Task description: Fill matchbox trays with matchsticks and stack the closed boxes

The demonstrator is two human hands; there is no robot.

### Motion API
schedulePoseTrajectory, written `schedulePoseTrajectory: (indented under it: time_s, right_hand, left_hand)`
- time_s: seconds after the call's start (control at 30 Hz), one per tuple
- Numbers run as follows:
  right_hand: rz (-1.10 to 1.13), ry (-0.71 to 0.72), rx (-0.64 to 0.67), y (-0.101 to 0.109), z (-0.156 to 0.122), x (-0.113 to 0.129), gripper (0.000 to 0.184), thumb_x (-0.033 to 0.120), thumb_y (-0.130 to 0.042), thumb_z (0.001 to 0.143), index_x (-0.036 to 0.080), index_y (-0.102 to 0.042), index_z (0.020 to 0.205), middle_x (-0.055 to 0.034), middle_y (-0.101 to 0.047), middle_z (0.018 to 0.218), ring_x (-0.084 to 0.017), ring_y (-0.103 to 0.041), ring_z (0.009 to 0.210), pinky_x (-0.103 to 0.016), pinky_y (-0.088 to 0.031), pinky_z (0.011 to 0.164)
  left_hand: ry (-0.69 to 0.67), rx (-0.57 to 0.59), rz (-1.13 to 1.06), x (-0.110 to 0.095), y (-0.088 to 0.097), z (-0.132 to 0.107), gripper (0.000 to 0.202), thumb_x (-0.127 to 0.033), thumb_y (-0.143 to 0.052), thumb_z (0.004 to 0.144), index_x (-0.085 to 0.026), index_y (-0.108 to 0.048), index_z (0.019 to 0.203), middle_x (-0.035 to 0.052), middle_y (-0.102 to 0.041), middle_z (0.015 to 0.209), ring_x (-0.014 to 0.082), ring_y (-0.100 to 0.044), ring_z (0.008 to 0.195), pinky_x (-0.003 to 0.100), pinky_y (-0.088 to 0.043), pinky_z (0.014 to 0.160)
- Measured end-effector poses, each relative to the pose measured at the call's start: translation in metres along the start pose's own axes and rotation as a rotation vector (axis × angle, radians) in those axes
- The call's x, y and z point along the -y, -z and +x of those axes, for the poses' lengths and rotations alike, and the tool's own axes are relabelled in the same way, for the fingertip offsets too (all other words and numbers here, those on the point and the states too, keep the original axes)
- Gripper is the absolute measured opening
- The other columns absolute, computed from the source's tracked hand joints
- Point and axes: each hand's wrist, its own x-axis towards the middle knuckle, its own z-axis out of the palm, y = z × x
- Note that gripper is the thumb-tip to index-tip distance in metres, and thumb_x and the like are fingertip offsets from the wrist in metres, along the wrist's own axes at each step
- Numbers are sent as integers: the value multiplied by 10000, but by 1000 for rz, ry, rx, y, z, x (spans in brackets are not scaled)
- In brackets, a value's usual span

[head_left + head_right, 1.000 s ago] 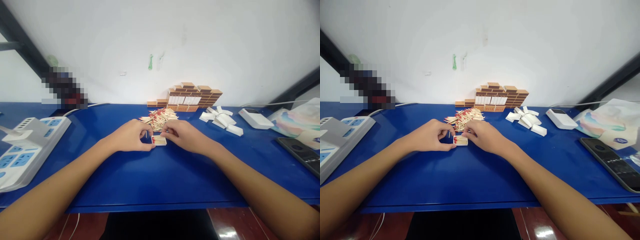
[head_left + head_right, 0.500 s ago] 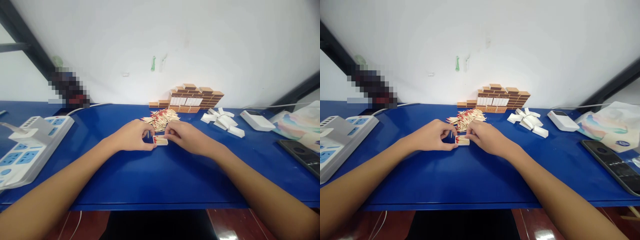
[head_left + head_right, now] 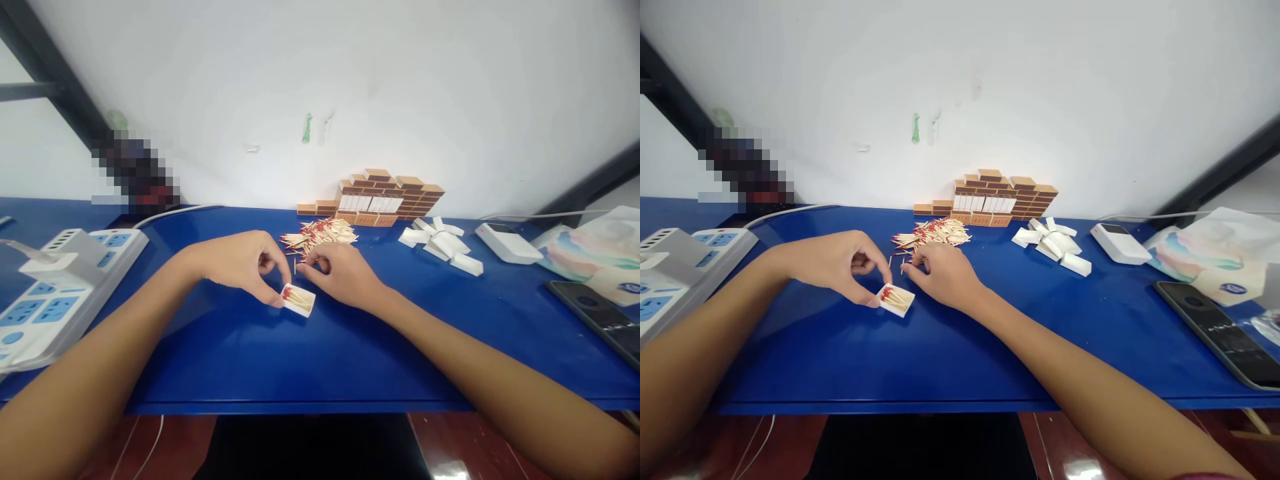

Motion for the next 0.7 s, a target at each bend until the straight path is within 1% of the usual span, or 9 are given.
schedulePoseTrajectory:
  time_s: [0.07, 0.13, 0.23, 0.3, 0.37, 0.43, 0.5, 0.6, 0.7]
  right_hand:
    - [-31, -79, 0, -7, 3, 12, 253, 410, -753, 879, 199, -658, 778, -7, -637, 753, -158, -546, 702, -301, -335, 635]
    - [-73, -118, 5, -13, 5, 20, 237, 401, -767, 849, 200, -647, 818, -34, -686, 859, -184, -592, 786, -308, -356, 660]
    - [-135, -143, 39, -15, 5, 23, 130, 305, -682, 911, 199, -629, 858, -65, -715, 976, -212, -624, 883, -318, -366, 689]
    - [-166, -165, 87, -11, 3, 20, 98, 248, -624, 953, 197, -627, 870, -74, -715, 987, -213, -623, 872, -322, -361, 688]
    - [-186, -170, 108, -2, 0, 15, 118, 236, -601, 984, 193, -627, 878, -77, -705, 969, -203, -607, 829, -321, -357, 683]
    - [-177, -129, 76, 9, -4, 9, 150, 255, -594, 1008, 190, -622, 875, -69, -684, 936, -188, -581, 788, -314, -356, 682]
    - [-122, -27, 53, 20, -8, 5, 155, 278, -608, 1013, 190, -617, 885, -51, -659, 902, -174, -558, 766, -302, -358, 680]
    - [-47, 110, 163, 29, -16, 4, 108, 246, -622, 999, 196, -621, 904, -27, -631, 871, -157, -533, 741, -284, -360, 676]
    - [-53, 140, 236, 30, -21, 7, 98, 201, -614, 988, 189, -620, 891, -23, -615, 867, -145, -516, 718, -280, -353, 669]
  left_hand:
    - [2, 60, -14, 3, 2, -1, 365, -465, -877, 700, -214, -834, 961, -67, -347, 594, 96, -291, 540, 247, -234, 509]
    - [3, 83, -23, 6, 3, 0, 374, -483, -874, 705, -224, -837, 972, -68, -330, 589, 101, -275, 543, 252, -232, 509]
    - [10, 65, -18, 11, 3, 1, 368, -490, -866, 710, -228, -839, 968, -66, -322, 595, 108, -270, 554, 257, -229, 516]
    - [24, 36, -2, 12, 1, 2, 372, -492, -869, 704, -227, -837, 963, -65, -338, 600, 108, -290, 557, 259, -234, 520]
    - [38, -3, 18, 13, 0, 4, 380, -498, -868, 699, -221, -835, 957, -65, -355, 602, 105, -309, 552, 260, -233, 519]
    - [47, -39, 32, 14, -3, 6, 381, -504, -857, 710, -212, -833, 954, -68, -361, 595, 100, -311, 539, 265, -217, 515]
    - [44, -77, 33, 13, -6, 8, 380, -504, -847, 718, -205, -834, 953, -71, -359, 582, 95, -300, 527, 269, -197, 516]
    - [25, -137, 23, 13, -10, 11, 371, -483, -852, 707, -201, -833, 947, -74, -359, 572, 92, -296, 524, 269, -186, 525]
    - [16, -165, 17, 14, -13, 13, 359, -465, -857, 704, -203, -830, 947, -74, -360, 575, 92, -299, 528, 264, -189, 527]
